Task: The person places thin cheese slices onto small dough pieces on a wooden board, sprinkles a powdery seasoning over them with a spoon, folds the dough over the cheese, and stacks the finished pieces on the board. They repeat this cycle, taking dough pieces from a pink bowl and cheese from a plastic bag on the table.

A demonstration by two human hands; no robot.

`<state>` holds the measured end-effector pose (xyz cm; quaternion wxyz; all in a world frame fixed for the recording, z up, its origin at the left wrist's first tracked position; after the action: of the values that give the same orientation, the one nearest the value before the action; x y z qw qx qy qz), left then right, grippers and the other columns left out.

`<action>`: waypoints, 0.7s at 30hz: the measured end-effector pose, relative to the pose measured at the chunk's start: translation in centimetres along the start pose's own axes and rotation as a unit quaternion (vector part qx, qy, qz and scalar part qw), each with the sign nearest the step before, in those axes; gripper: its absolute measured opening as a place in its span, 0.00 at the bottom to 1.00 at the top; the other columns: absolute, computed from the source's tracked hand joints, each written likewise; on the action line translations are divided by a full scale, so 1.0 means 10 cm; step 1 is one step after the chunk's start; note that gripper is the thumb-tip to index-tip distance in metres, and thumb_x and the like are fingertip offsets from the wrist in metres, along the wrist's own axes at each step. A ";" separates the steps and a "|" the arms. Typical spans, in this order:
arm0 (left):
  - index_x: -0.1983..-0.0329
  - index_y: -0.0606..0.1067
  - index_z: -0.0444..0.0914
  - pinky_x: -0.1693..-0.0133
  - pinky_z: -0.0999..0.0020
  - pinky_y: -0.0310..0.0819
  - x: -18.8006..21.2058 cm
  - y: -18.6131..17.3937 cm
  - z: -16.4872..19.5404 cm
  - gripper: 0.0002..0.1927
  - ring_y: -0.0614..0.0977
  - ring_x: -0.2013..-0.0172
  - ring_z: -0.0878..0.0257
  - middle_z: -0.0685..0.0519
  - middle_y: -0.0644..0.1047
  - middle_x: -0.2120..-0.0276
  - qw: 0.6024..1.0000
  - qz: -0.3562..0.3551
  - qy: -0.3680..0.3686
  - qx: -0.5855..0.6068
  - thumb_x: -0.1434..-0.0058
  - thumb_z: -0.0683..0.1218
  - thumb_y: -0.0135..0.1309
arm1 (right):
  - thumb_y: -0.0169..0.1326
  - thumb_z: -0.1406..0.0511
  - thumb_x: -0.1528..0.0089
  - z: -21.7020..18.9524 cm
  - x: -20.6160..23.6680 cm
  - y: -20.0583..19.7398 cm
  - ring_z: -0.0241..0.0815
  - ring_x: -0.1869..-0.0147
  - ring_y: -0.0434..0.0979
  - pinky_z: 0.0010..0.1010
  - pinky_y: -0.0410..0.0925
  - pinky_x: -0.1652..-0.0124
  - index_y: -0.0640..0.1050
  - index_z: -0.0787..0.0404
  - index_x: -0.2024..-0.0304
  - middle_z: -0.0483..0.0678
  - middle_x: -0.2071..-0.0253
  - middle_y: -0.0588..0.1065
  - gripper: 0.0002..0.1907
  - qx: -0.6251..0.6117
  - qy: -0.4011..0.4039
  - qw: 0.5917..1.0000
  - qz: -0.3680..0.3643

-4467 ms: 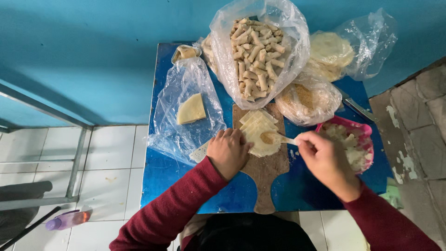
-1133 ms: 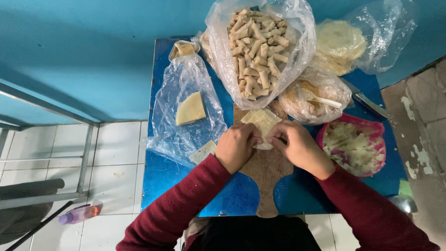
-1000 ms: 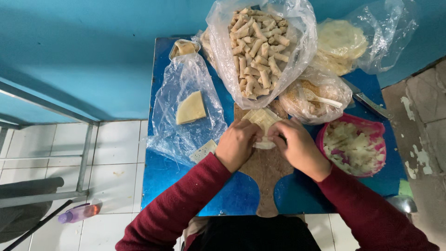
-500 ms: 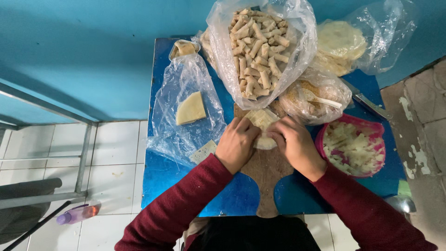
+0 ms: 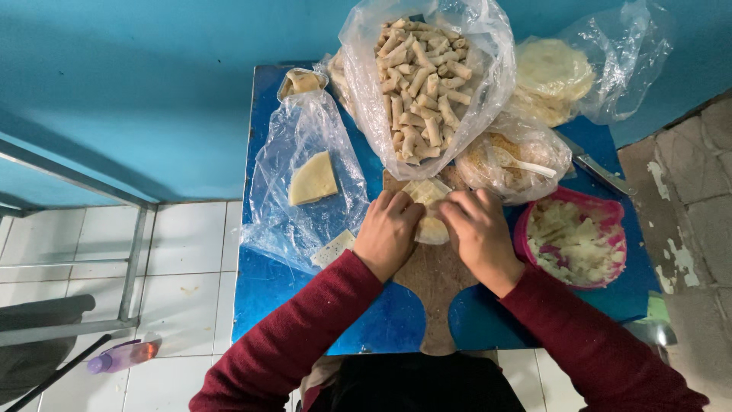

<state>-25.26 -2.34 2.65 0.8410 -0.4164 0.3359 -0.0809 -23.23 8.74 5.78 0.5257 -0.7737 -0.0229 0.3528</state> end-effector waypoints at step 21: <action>0.49 0.72 0.39 0.55 0.55 0.69 0.22 -0.23 -0.21 0.17 0.74 0.56 0.49 0.48 0.73 0.58 0.997 0.028 -0.078 0.004 0.40 0.48 0.58 | 0.62 0.65 0.40 -0.15 -0.31 0.02 0.49 0.58 0.80 0.39 0.70 0.54 0.83 0.60 0.61 0.49 0.64 0.82 0.07 -0.102 0.045 0.968 -0.223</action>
<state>-24.57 -6.13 2.36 0.8685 -0.4080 0.2802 -0.0256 -24.77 6.21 7.57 0.5101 -0.8136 -0.2072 0.1869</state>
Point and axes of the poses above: each hand's wrist, its own x-axis away from the middle knuckle, its own y-axis out of the palm, z = x × y, the point moved 10 cm from there along -x, towards the middle knuckle
